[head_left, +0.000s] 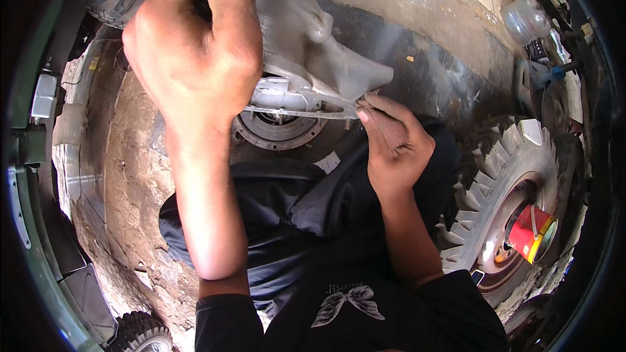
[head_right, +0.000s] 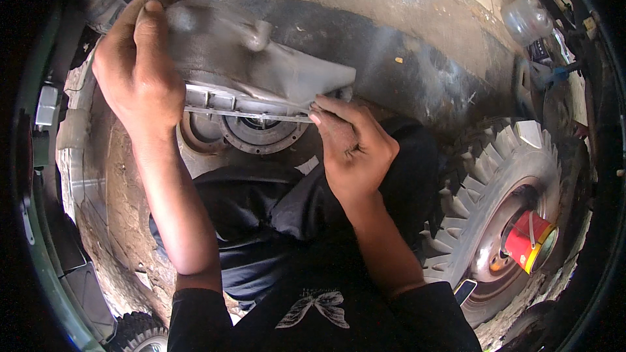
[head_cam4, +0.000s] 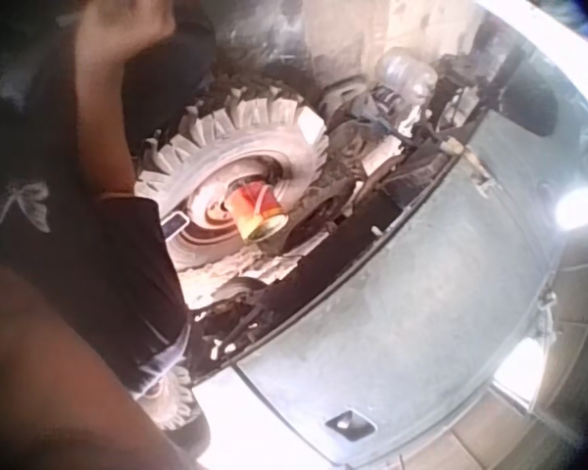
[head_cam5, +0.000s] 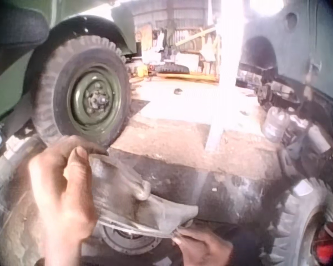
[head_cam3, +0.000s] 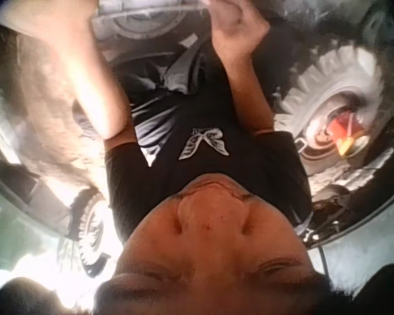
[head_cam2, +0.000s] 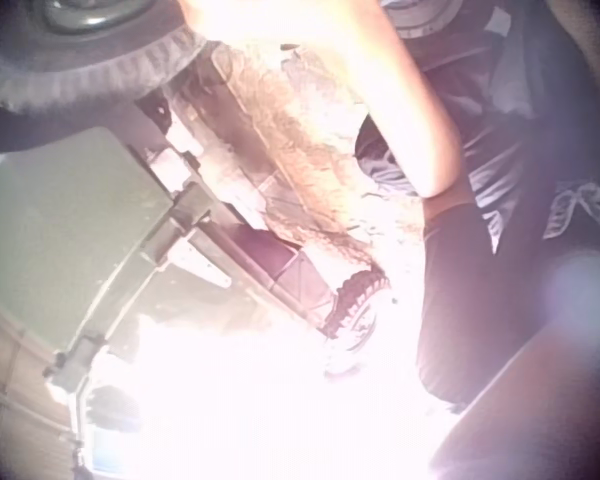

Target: The person sits on the floor and uses a sanding block to smooth the surface of a metal part. They rotate the part to access different areas and continue sanding until the end of the clip.

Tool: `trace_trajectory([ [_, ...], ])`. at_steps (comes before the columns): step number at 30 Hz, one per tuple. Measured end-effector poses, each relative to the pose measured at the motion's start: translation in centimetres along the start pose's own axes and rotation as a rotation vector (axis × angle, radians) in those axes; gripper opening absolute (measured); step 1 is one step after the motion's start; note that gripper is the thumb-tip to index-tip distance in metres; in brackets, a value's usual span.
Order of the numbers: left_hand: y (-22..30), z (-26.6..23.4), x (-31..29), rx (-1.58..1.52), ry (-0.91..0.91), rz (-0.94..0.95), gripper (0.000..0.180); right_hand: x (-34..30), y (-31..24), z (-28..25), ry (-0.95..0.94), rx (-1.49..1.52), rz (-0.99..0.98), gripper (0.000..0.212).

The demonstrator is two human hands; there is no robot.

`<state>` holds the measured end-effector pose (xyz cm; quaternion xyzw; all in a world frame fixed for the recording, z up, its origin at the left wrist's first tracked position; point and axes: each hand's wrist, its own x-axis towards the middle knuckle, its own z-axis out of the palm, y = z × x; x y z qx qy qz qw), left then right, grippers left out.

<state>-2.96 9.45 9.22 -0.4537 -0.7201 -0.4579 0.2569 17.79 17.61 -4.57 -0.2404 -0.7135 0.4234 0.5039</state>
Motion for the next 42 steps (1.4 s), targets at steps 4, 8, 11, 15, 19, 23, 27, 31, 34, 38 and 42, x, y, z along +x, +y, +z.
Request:
trace_trajectory([
  [4, -0.3, -0.4, -0.1, 0.010, -0.007, 0.040, 0.034, 0.3, -0.9, -1.4, -0.122, 0.020, 0.056, 0.020],
  [8, -0.3, -0.1, -0.4, 0.030, 0.007, 0.012, 0.034, -0.6, -0.8, -1.9, -0.160, 0.009, 0.023, 0.026],
  [11, 0.3, -0.3, -0.3, 0.049, -0.019, -0.039, 0.034, -0.8, -0.2, -1.5, 0.081, 0.175, 0.195, 0.025],
  [15, -0.2, -0.3, -0.2, 0.040, -0.012, -0.023, 0.035, 0.0, -0.2, -0.4, 0.153, 0.169, 0.170, 0.022],
  [19, -0.3, -0.1, -0.2, 0.019, 0.000, -0.002, 0.035, -0.4, 0.0, 1.2, 0.133, 0.075, -0.005, 0.022],
  [23, -0.6, 0.0, -0.3, -0.002, 0.039, 0.059, 0.035, 0.0, -0.5, -0.1, 0.023, -0.068, -0.108, 0.023],
  [27, 0.1, -0.8, -0.5, 0.057, -0.041, -0.115, 0.034, -1.1, -0.4, -1.1, -0.089, -0.019, -0.057, 0.022],
  [31, 0.3, -0.4, -0.4, 0.060, -0.014, -0.037, 0.034, -1.5, 0.0, -0.5, 0.089, 0.145, 0.047, 0.019],
  [34, 0.2, -0.3, -0.6, 0.069, 0.013, -0.007, 0.034, -0.8, 0.1, -0.3, 0.124, 0.140, 0.050, 0.019],
  [38, -0.1, -0.2, -0.6, 0.049, 0.028, -0.005, 0.032, -0.6, 0.1, 0.7, 0.096, 0.056, 0.035, 0.021],
  [42, 0.1, -0.2, -0.7, 0.075, 0.033, 0.006, 0.031, -0.1, -1.8, 1.5, 0.073, 0.030, -0.077, 0.021],
])
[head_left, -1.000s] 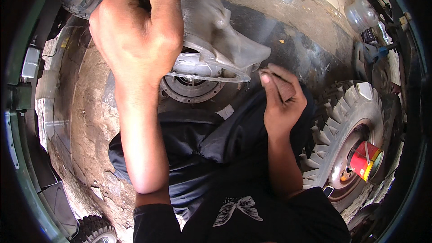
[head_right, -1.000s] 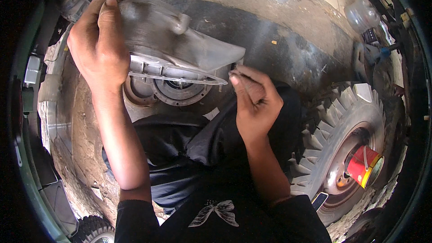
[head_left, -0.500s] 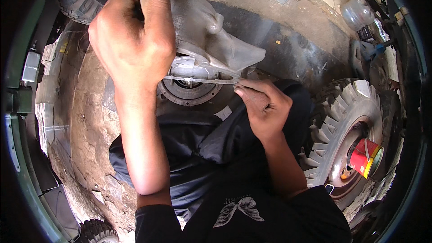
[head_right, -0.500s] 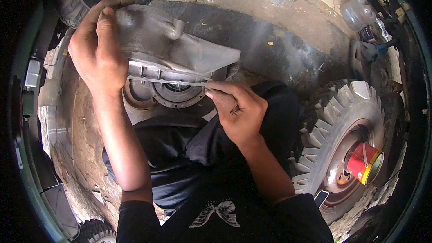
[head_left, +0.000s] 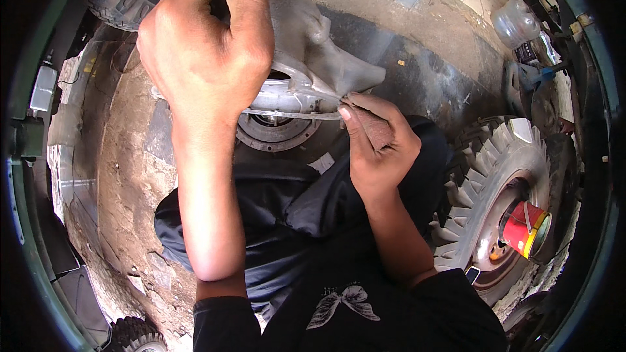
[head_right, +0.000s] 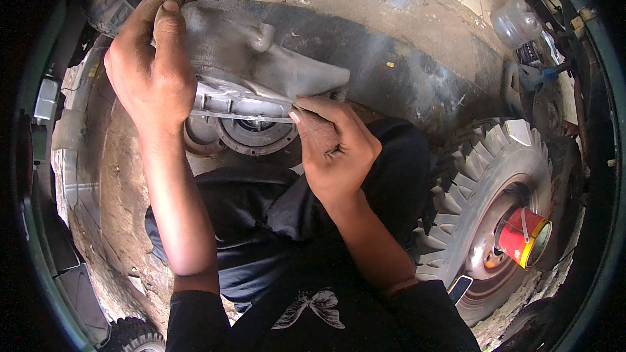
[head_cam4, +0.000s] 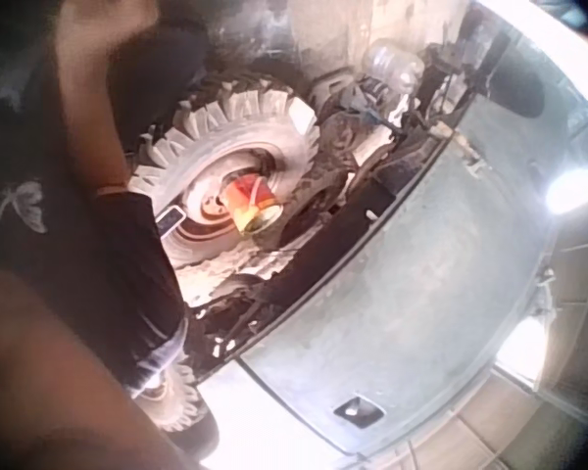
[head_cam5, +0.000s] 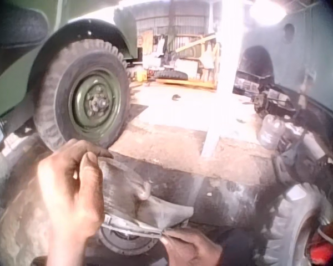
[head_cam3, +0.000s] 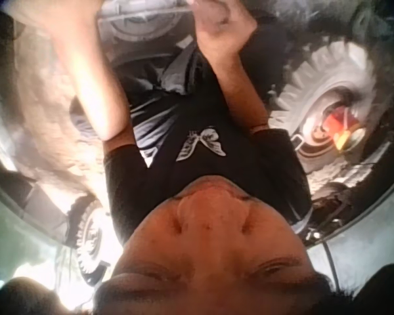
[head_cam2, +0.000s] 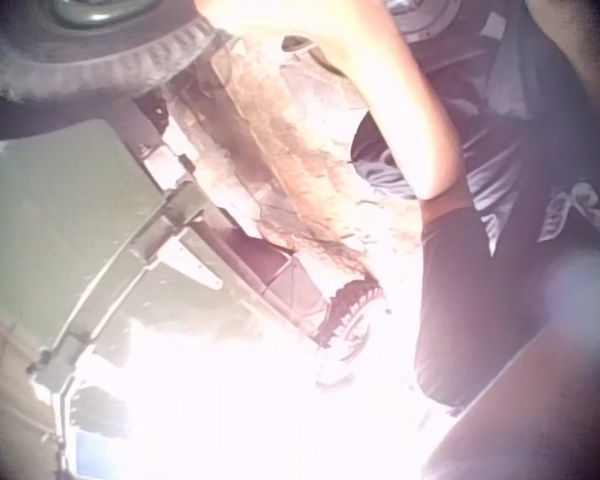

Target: The person sits on the floor and uses a sanding block to smooth the surface of a metal part. They rotate the part to access different areas and continue sanding until the end of the clip.

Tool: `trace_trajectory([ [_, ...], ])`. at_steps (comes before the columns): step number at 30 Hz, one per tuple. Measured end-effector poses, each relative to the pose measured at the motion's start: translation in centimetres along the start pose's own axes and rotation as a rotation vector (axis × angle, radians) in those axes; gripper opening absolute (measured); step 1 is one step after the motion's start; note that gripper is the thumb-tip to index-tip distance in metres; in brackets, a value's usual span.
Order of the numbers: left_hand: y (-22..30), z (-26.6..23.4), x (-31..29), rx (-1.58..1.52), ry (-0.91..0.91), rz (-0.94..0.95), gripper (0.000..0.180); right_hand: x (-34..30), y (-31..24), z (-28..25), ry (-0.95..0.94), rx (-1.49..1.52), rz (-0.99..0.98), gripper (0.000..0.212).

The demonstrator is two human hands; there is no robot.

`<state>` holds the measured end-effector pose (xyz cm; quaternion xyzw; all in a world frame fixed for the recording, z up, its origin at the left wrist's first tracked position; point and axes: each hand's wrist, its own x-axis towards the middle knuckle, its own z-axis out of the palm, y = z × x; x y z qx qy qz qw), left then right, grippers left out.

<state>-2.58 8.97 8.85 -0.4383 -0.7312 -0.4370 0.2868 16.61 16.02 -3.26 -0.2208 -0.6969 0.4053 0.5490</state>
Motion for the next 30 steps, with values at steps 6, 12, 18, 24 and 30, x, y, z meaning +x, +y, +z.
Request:
trace_trajectory([
  [6, 0.3, -0.1, 0.4, 0.027, -0.027, -0.042, 0.029, 0.1, 1.9, -0.9, 0.046, -0.047, 0.151, 0.020],
  [12, 0.6, 0.2, 0.2, 0.003, 0.011, -0.063, 0.029, 0.1, 1.8, -1.1, 0.031, -0.001, 0.169, 0.018],
  [18, 0.7, 0.3, 0.4, 0.047, 0.000, -0.083, 0.030, 0.1, 1.8, -0.5, 0.036, -0.032, 0.063, 0.018],
  [24, 0.8, 0.0, 0.3, 0.028, -0.029, -0.047, 0.029, -0.3, 1.5, 0.0, 0.023, 0.109, 0.051, 0.019],
  [30, 0.7, -0.1, 0.1, 0.015, -0.009, -0.026, 0.027, 1.1, -1.8, 1.4, -0.029, 0.223, 0.094, 0.023],
])
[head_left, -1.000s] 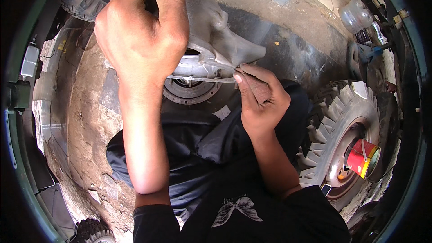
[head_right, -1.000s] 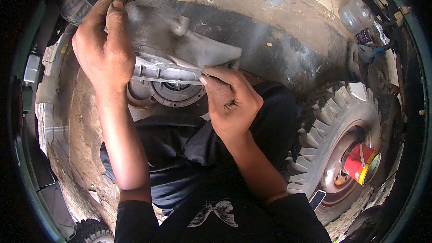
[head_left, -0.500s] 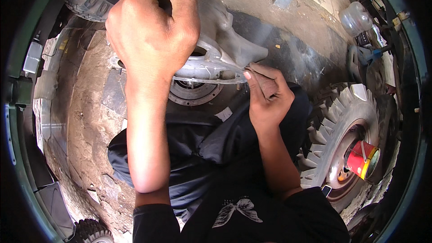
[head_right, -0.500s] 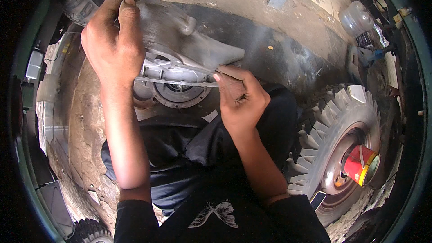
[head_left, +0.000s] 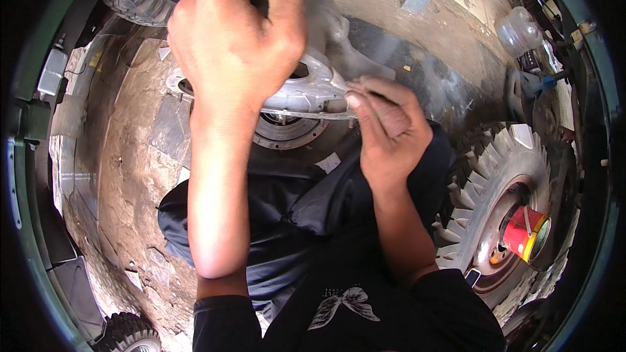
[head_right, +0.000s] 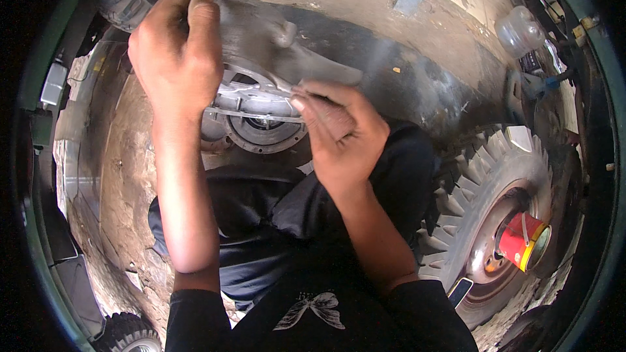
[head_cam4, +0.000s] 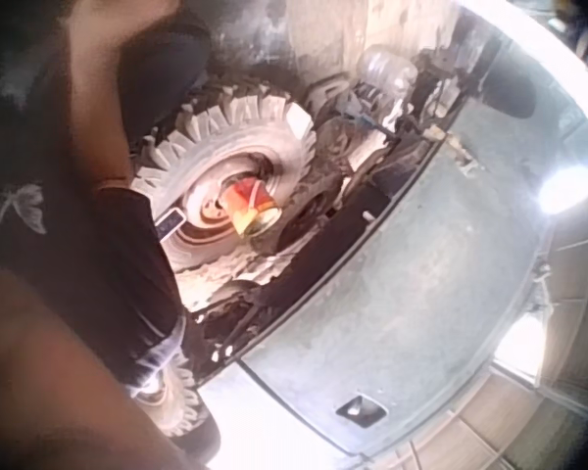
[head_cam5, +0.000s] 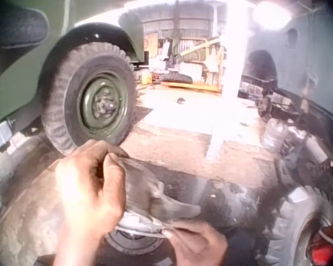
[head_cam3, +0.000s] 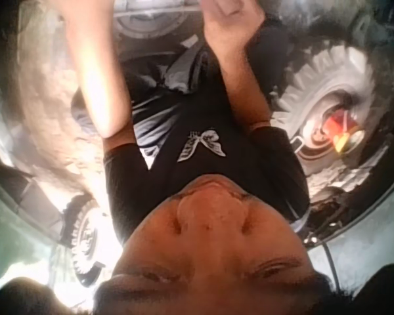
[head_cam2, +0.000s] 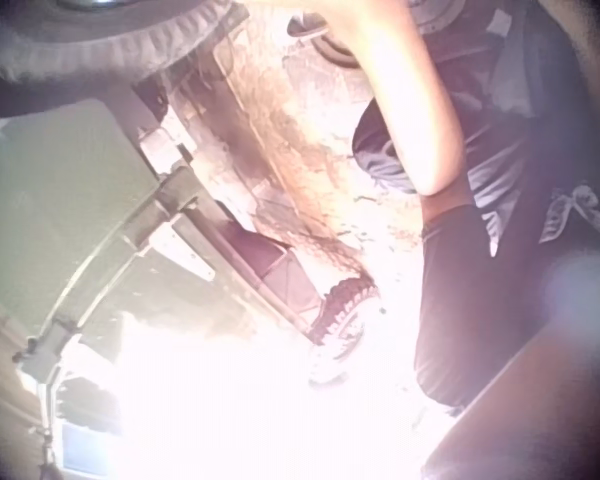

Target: The person sits on the floor and uses a sanding block to smooth the surface of a metal part. They rotate the part to access different areas and continue sanding until the end of the clip.

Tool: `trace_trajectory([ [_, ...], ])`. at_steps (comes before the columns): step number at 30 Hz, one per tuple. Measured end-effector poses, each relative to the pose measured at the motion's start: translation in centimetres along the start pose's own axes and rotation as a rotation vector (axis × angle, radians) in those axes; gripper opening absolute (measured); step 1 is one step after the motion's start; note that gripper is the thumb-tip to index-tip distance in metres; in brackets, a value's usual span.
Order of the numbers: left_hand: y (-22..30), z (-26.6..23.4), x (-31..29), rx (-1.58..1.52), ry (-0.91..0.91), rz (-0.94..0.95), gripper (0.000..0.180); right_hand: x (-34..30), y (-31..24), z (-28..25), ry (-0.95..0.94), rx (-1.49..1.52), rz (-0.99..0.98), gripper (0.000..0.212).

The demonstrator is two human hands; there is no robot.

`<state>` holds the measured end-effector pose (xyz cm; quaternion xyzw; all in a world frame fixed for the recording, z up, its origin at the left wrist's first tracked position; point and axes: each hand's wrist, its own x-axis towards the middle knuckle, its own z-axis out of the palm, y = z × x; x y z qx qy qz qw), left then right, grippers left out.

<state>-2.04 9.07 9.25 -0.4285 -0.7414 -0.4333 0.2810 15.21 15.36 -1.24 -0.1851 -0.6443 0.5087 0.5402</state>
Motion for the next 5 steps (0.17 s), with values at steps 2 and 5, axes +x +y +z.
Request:
trace_trajectory([
  [2, -0.3, 0.2, -0.1, 0.003, 0.031, 0.024, 0.026, 1.4, -0.3, -0.3, -0.023, -0.048, -0.061, 0.023],
  [5, -0.1, 0.1, 0.0, 0.005, 0.016, -0.025, 0.026, 2.5, -0.3, -0.5, -0.119, -0.177, -0.270, 0.026],
])
